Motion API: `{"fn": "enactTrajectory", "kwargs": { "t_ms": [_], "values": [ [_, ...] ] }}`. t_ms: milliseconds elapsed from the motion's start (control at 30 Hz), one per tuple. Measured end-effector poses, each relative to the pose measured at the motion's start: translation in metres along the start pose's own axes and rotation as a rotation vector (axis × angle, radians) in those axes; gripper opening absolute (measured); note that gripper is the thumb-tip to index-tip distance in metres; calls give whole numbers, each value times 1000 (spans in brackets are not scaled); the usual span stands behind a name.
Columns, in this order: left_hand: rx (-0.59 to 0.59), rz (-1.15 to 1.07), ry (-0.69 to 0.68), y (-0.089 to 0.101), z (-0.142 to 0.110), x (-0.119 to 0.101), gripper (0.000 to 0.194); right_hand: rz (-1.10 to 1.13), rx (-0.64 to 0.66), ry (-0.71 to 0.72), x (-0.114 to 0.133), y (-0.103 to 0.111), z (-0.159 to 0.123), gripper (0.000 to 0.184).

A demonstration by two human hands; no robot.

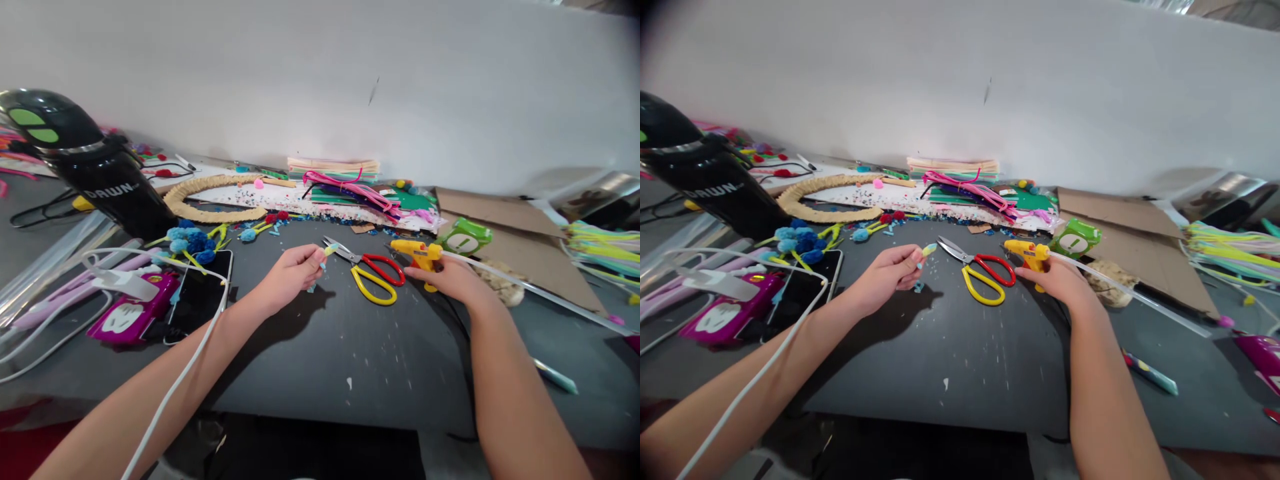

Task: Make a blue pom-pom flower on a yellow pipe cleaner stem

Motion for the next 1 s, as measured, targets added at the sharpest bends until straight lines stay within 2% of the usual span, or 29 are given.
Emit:
{"fn": "enactTrajectory", "kwargs": {
  "t_ms": [67, 167, 300, 400, 533, 800, 1000],
  "values": [
    [-7, -5, -7, 1, 0, 0, 34, 40, -34, -26, 9, -5, 0, 53],
    [-25, -31, -1, 2, 1, 0, 35, 302, -59, 24, 23, -11, -4, 47],
    [-45, -77, 33, 2, 2, -1, 34, 760, 45, 188, 52, -23, -19, 30],
    [-48, -110, 58, 2, 2, 0, 34, 929, 78, 255, 74, -33, -35, 22],
    [-53, -130, 76, 2, 3, 1, 36, 938, 84, 284, 91, -44, -49, 19],
    [-56, -94, 70, 1, 2, 1, 38, 747, 118, 283, 99, -53, -55, 17],
    [-55, -74, 55, 1, 2, 0, 37, 639, 70, 274, 105, -51, -60, 17]
  ]
}}
Point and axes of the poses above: each hand's wrist, its own z-axis towards the middle knuckle, its own y-axis out of the back of the hand, x = y × z, the point moved 3 cm from there along z, towards the middle knuckle, and after that the axes turned 7 degrees about z, right-handed, at the moved point
